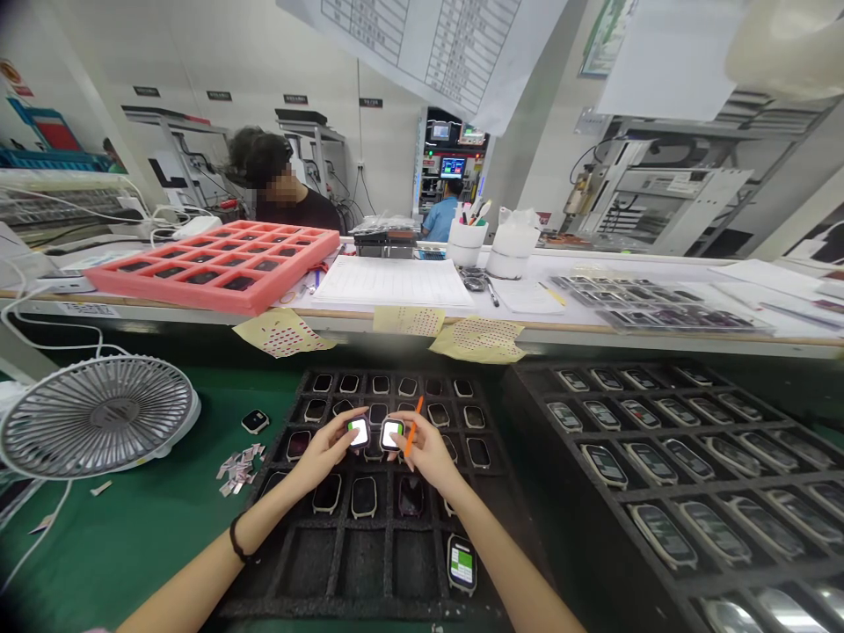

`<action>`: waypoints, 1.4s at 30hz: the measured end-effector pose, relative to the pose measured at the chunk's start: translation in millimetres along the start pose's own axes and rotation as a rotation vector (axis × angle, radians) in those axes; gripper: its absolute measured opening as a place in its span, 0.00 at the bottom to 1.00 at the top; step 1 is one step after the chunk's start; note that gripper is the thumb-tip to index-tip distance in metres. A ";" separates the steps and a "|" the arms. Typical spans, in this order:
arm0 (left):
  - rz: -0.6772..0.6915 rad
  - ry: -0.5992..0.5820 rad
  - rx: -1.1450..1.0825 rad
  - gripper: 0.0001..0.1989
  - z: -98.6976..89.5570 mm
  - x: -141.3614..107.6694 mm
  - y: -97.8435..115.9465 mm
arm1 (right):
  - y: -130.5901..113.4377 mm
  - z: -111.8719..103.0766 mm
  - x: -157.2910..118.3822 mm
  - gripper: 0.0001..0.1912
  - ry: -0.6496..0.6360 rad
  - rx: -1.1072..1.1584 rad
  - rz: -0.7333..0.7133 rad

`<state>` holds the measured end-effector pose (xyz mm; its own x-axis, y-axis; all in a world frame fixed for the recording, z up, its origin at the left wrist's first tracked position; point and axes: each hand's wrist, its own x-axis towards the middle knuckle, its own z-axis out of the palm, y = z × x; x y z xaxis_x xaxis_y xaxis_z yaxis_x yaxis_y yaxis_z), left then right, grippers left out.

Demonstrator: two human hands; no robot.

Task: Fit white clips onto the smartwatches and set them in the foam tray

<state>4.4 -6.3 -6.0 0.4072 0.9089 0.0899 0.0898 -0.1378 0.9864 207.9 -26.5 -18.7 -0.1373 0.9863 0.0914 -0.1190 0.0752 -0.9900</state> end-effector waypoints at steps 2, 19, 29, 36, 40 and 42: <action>-0.021 0.007 0.020 0.22 -0.6 -0.1 1.5 | -1.9 -0.2 0.3 0.18 0.019 -0.002 0.005; 0.041 -0.049 0.118 0.24 0.9 -1.1 -0.6 | -5.1 1.6 -3.7 0.22 -0.013 -0.057 0.005; -0.011 -0.026 0.130 0.18 0.5 0.4 2.7 | -4.0 -0.5 0.5 0.16 0.071 -0.033 0.027; 0.023 -0.071 0.098 0.18 0.4 -0.4 2.1 | -10.4 1.3 -3.0 0.16 0.004 -0.042 0.039; 0.045 -0.115 0.079 0.21 0.9 -1.6 -1.9 | -7.6 0.6 -3.9 0.20 -0.039 -0.065 0.011; 0.041 -0.131 0.101 0.24 0.8 -2.1 -3.3 | -4.6 -0.2 -3.4 0.21 -0.050 -0.080 0.008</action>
<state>4.0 -8.1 -9.5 0.5265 0.8438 0.1042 0.1590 -0.2181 0.9629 209.1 -30.2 -14.4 -0.1875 0.9785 0.0863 -0.0390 0.0803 -0.9960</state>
